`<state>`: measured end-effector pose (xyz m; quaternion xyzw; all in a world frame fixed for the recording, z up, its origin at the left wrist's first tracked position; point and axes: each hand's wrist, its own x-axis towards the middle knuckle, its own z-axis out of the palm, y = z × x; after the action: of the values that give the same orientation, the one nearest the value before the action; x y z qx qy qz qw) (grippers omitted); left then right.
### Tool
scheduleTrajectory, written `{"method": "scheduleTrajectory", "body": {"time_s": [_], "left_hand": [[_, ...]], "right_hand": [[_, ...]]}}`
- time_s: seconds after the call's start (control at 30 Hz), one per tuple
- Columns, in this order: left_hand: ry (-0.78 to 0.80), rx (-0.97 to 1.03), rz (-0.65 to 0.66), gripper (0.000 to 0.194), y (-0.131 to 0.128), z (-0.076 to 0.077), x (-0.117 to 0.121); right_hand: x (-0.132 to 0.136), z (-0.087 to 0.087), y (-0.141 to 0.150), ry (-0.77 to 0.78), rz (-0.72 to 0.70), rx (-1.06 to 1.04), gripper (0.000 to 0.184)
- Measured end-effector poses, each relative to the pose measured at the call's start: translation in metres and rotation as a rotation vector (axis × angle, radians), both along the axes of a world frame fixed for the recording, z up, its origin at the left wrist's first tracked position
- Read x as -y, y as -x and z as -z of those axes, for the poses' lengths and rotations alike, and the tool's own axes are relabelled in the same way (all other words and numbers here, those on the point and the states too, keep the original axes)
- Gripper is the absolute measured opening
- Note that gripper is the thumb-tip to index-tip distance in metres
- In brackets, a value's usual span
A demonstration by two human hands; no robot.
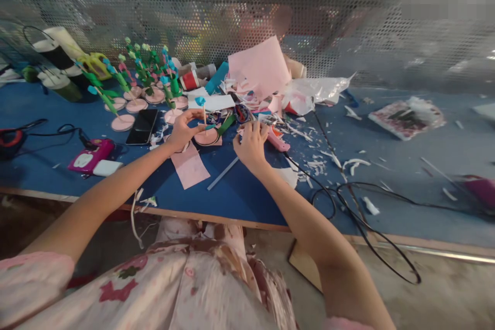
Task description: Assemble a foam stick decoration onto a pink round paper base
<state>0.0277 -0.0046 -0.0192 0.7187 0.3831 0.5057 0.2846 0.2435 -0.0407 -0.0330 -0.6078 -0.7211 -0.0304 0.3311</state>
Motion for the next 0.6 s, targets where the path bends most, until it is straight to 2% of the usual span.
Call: {"method": "scheduleTrajectory", "body": {"time_s": [0.6], "left_hand": [[-0.032, -0.015, -0.004, 0.045, -0.0001, 0.0030, -0.0029]], "right_hand": [[0.0014, -0.0013, 0.0016, -0.008, 0.006, 0.005, 0.022]]}}
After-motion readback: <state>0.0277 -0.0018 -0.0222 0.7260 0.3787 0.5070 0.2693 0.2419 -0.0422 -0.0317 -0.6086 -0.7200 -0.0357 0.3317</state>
